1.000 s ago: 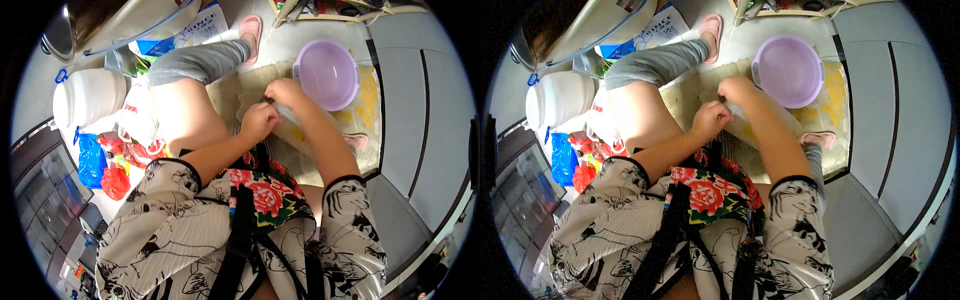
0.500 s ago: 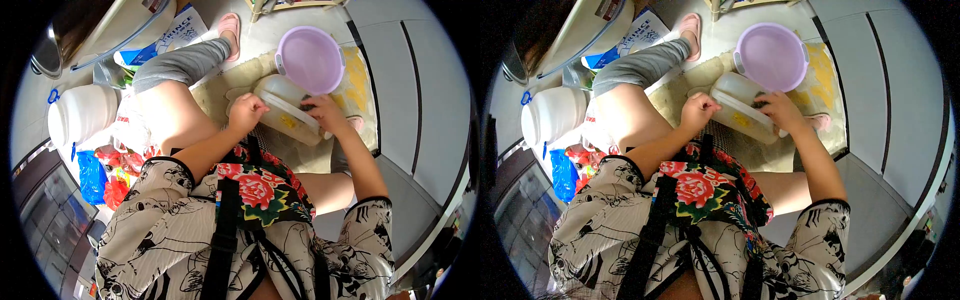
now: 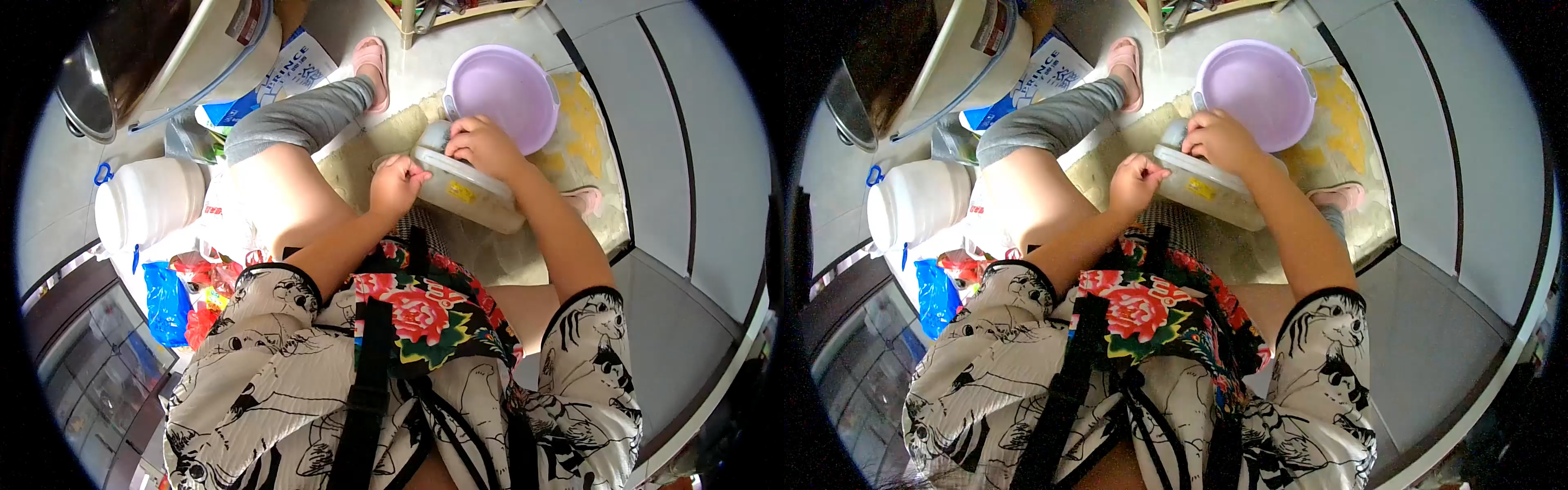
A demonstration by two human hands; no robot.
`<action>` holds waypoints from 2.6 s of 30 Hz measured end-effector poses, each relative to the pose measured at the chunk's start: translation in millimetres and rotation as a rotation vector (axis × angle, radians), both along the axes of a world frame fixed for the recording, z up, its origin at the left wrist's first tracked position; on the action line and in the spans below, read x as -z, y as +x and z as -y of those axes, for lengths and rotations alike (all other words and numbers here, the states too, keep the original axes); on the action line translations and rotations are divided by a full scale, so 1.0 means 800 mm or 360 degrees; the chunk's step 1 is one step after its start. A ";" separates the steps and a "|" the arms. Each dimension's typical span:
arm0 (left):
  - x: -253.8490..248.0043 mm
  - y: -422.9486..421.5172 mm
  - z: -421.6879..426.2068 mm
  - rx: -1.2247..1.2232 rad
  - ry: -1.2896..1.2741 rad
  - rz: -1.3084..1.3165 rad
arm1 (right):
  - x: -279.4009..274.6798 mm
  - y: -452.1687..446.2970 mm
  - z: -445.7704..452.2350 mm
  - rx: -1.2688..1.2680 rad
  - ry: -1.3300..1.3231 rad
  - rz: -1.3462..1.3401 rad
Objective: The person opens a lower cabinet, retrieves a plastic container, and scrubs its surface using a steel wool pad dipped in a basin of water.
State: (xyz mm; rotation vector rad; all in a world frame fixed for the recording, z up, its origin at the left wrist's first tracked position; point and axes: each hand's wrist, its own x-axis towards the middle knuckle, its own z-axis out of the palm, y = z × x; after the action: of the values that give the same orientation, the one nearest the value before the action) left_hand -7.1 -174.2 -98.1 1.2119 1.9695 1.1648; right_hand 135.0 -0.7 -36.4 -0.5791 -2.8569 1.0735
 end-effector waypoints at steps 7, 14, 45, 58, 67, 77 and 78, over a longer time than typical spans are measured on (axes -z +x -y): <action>0.001 0.002 0.007 0.0045 -0.0007 -0.0066 | 0.011 -0.019 -0.001 0.0100 -0.0098 -0.0057; 0.003 -0.004 0.007 0.0112 0.0035 -0.0034 | 0.056 -0.120 0.009 -0.0575 0.0121 0.0339; -0.006 0.002 0.007 0.0029 -0.0077 0.0065 | 0.013 0.029 -0.003 0.0145 -0.0223 0.0170; 0.005 -0.007 0.001 0.0142 0.0002 -0.0110 | 0.039 -0.075 0.016 -0.0044 0.0243 -0.0015; -0.011 0.002 0.000 0.0101 0.0019 0.0020 | -0.019 0.074 -0.005 0.0233 -0.0176 0.0193; 0.002 -0.006 -0.001 0.0158 0.0030 -0.0007 | 0.059 -0.089 0.021 0.0146 -0.0225 0.0257; -0.002 -0.006 0.000 0.0146 -0.0010 0.0010 | 0.056 -0.085 0.015 0.0160 -0.0218 0.0258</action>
State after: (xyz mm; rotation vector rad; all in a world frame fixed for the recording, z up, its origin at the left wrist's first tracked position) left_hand -11.8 -174.0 -96.1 1.2795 1.8908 1.1149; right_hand 67.3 -12.4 -81.4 -0.8466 -2.8659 1.2675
